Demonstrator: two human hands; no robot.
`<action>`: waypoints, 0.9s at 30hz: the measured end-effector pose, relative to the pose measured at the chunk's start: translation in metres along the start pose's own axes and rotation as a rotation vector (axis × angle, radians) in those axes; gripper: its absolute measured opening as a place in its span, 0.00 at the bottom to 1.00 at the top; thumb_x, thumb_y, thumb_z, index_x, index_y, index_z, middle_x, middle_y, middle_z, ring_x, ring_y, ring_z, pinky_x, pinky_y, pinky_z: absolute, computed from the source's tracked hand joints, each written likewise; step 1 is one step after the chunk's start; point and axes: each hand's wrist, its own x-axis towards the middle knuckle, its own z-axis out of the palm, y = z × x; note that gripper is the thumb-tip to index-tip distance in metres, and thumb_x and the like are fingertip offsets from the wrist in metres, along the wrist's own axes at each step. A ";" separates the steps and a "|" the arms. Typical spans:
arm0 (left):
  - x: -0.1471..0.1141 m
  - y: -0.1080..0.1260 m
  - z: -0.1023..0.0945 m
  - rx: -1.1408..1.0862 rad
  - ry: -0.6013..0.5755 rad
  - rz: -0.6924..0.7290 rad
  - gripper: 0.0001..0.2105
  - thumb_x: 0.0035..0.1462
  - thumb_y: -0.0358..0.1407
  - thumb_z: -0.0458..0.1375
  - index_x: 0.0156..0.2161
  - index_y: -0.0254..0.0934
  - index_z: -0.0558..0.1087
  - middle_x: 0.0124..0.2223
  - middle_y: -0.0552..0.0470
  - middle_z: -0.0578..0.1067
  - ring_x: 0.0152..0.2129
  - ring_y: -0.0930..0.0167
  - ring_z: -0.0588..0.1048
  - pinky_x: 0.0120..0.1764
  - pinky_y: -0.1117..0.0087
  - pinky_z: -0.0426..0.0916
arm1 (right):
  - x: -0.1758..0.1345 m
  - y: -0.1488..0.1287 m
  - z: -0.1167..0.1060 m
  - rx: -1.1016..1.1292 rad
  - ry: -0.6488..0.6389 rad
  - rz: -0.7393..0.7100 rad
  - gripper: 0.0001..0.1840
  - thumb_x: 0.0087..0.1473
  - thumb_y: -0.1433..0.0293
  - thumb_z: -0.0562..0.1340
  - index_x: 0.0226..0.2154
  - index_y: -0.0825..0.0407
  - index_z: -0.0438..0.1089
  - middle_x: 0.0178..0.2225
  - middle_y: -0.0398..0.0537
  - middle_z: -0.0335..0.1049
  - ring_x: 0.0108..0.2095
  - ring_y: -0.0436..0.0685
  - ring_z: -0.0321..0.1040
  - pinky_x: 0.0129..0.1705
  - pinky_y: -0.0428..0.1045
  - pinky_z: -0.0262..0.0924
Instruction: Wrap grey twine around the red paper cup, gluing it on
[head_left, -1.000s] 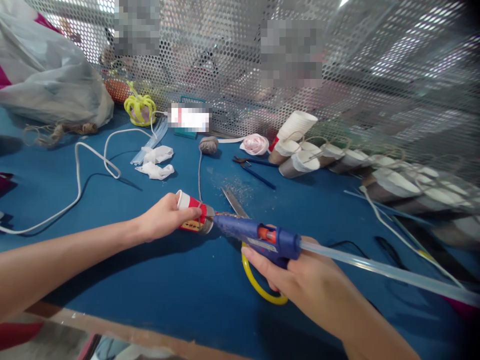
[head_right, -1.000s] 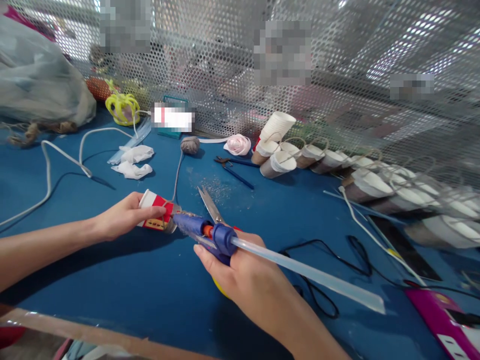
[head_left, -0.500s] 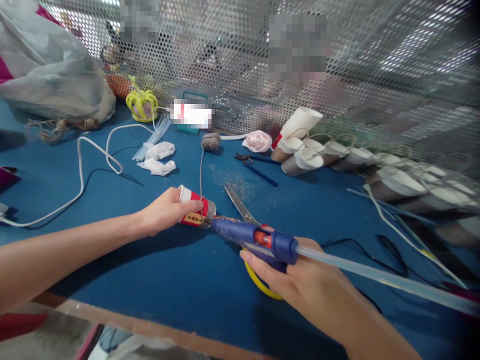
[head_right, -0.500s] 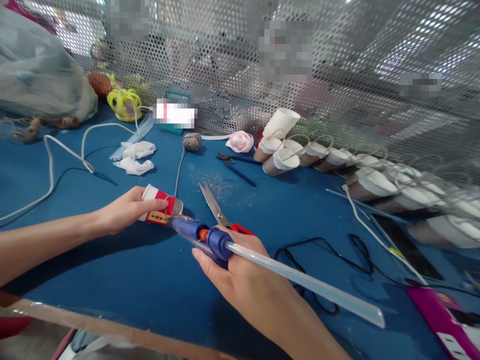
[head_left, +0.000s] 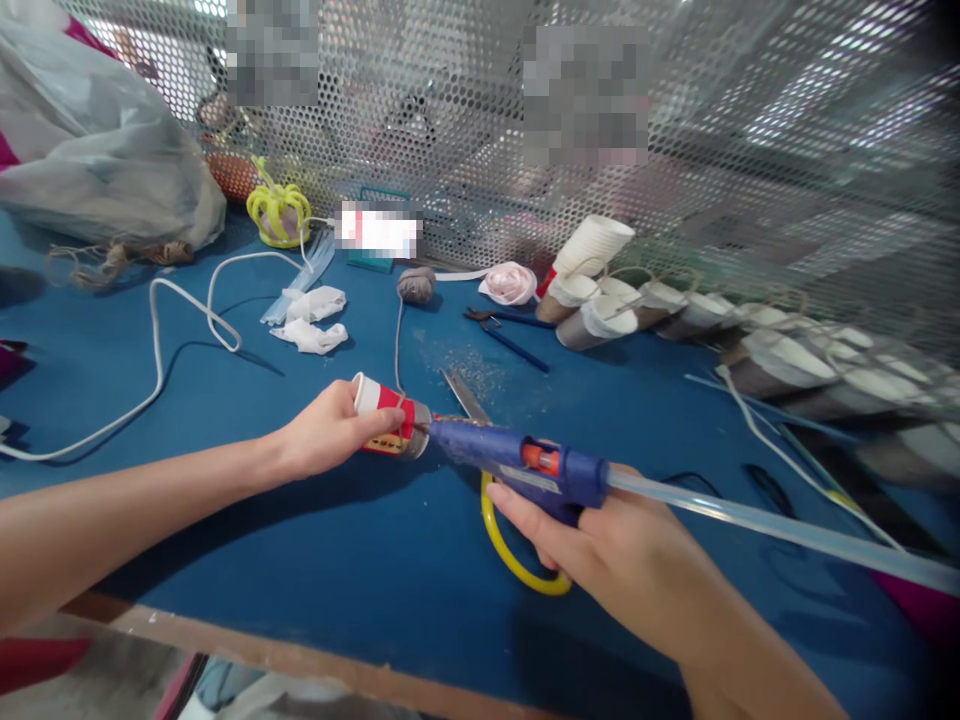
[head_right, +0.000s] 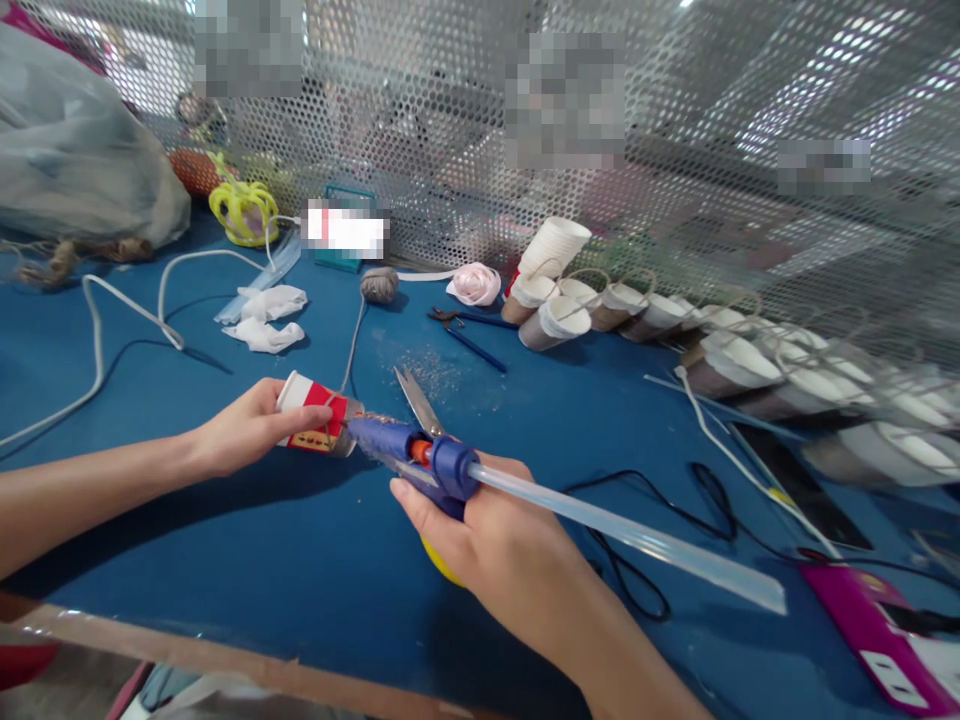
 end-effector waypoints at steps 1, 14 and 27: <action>-0.001 -0.001 0.000 0.027 0.000 0.012 0.12 0.47 0.39 0.56 0.30 0.29 0.73 0.28 0.50 0.76 0.24 0.72 0.71 0.29 0.75 0.64 | 0.003 0.000 -0.003 0.013 -0.017 0.023 0.23 0.57 0.64 0.45 0.30 0.49 0.74 0.12 0.44 0.62 0.24 0.57 0.67 0.32 0.52 0.62; -0.006 -0.012 -0.003 0.175 -0.084 0.272 0.14 0.53 0.39 0.53 0.40 0.30 0.72 0.35 0.49 0.76 0.30 0.70 0.72 0.33 0.75 0.67 | 0.014 -0.002 -0.011 0.301 -0.079 0.370 0.16 0.50 0.60 0.55 0.16 0.47 0.66 0.10 0.40 0.62 0.23 0.56 0.68 0.24 0.47 0.61; -0.009 -0.013 -0.007 0.489 -0.048 0.526 0.06 0.53 0.33 0.53 0.30 0.32 0.70 0.23 0.56 0.69 0.20 0.77 0.66 0.24 0.79 0.61 | 0.019 -0.004 -0.017 0.496 -0.202 0.576 0.19 0.47 0.56 0.55 0.14 0.48 0.59 0.07 0.37 0.57 0.11 0.50 0.57 0.17 0.46 0.56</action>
